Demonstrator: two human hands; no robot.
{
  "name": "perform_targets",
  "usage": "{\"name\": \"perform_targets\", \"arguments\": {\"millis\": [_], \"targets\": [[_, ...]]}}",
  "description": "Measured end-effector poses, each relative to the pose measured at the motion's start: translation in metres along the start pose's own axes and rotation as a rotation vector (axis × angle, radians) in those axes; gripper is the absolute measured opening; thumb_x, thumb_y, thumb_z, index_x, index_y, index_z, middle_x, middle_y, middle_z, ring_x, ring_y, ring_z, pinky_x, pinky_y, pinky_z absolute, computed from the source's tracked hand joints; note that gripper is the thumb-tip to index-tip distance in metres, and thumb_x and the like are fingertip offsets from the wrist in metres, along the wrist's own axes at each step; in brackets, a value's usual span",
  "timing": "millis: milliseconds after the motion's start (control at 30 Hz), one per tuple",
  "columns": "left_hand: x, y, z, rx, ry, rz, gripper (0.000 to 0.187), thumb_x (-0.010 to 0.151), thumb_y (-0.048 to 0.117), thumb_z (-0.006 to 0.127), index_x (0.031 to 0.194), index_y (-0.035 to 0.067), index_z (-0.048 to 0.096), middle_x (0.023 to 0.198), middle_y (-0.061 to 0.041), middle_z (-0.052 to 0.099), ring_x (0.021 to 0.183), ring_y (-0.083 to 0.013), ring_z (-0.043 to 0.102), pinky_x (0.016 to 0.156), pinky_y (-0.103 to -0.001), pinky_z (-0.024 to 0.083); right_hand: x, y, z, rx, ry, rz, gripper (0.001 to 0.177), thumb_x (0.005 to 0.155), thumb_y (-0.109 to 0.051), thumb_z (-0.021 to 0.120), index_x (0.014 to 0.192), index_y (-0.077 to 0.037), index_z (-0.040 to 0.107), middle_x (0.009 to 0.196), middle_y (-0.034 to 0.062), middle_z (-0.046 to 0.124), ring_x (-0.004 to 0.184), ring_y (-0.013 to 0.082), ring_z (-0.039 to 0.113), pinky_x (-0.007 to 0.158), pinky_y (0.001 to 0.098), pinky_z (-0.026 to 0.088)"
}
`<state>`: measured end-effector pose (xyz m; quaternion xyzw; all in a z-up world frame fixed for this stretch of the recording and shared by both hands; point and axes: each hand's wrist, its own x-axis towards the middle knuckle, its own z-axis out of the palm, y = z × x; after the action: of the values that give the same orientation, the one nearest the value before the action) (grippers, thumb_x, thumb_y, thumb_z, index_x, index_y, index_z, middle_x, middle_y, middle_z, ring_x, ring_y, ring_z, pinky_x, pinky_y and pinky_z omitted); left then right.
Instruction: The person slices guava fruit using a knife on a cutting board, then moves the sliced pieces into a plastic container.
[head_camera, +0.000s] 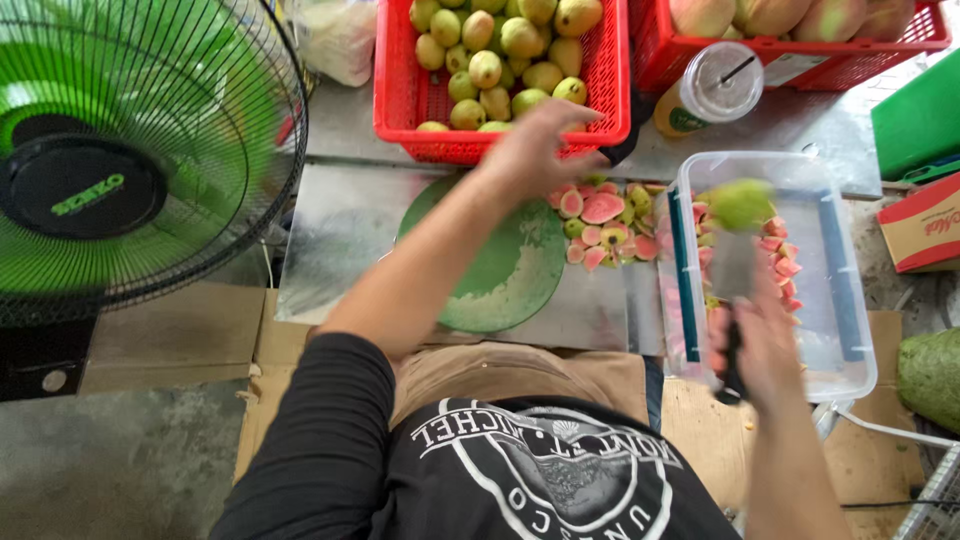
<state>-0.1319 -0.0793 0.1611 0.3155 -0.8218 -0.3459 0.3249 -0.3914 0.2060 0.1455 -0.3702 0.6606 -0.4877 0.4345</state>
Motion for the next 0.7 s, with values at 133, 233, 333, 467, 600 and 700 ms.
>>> {"name": "perform_targets", "arguments": {"millis": [133, 233, 333, 467, 600, 700], "targets": [[0.034, -0.078, -0.037, 0.456, -0.021, -0.392, 0.050, 0.088, 0.042, 0.073, 0.130, 0.017, 0.067, 0.129, -0.013, 0.068, 0.119, -0.0325, 0.065, 0.099, -0.044, 0.053, -0.038, 0.051, -0.058, -1.243, 0.220, -0.067, 0.062, 0.105, -0.026, 0.048, 0.165, -0.030, 0.034, 0.105, 0.0317, 0.067, 0.090, 0.0518, 0.066, 0.079, 0.0603, 0.053], [0.048, -0.137, -0.056, 0.595, -0.252, -0.833, 0.057, 0.086, 0.044, 0.070, 0.132, 0.011, 0.065, 0.134, -0.015, 0.065, 0.127, -0.0296, 0.062, 0.104, -0.043, 0.051, -0.067, 0.113, -0.080, -1.245, -0.089, 0.080, 0.060, 0.093, -0.029, 0.056, 0.151, -0.039, 0.046, 0.107, 0.0267, 0.073, 0.100, 0.0421, 0.072, 0.092, 0.0546, 0.056], [0.074, -0.184, -0.049, 0.612, -0.724, -0.732, 0.049, 0.090, 0.042, 0.064, 0.131, 0.018, 0.075, 0.139, -0.014, 0.067, 0.131, -0.0320, 0.061, 0.108, -0.045, 0.048, -0.086, 0.153, -0.089, -1.115, 0.134, 0.273, 0.071, 0.095, -0.030, 0.054, 0.163, -0.039, 0.036, 0.110, 0.0265, 0.074, 0.101, 0.0446, 0.072, 0.090, 0.0550, 0.057], [0.089, -0.201, -0.053, 0.685, -0.757, -0.790, 0.050, 0.089, 0.037, 0.065, 0.133, 0.015, 0.070, 0.137, -0.016, 0.067, 0.129, -0.0320, 0.063, 0.107, -0.044, 0.049, -0.076, 0.168, -0.090, -1.086, 0.033, 0.118, 0.074, 0.089, -0.029, 0.059, 0.159, -0.037, 0.036, 0.115, 0.0260, 0.072, 0.105, 0.0420, 0.071, 0.090, 0.0525, 0.056], [0.079, -0.193, -0.066, 0.699, -0.771, -0.819, 0.052, 0.088, 0.030, 0.066, 0.137, 0.012, 0.064, 0.134, -0.017, 0.068, 0.126, -0.0319, 0.065, 0.106, -0.043, 0.051, -0.077, 0.140, -0.089, -0.958, 0.244, 0.087, 0.074, 0.090, -0.025, 0.058, 0.161, -0.035, 0.038, 0.129, 0.0234, 0.069, 0.105, 0.0397, 0.073, 0.086, 0.0471, 0.058], [0.066, -0.165, -0.085, 0.685, -0.719, -0.762, 0.055, 0.088, 0.025, 0.067, 0.140, 0.010, 0.060, 0.132, -0.018, 0.068, 0.124, -0.0319, 0.066, 0.105, -0.042, 0.052, -0.070, 0.114, -0.067, -0.946, 0.263, -0.002, 0.074, 0.091, -0.025, 0.059, 0.162, -0.030, 0.038, 0.128, 0.0243, 0.069, 0.108, 0.0387, 0.072, 0.088, 0.0451, 0.058]]}}
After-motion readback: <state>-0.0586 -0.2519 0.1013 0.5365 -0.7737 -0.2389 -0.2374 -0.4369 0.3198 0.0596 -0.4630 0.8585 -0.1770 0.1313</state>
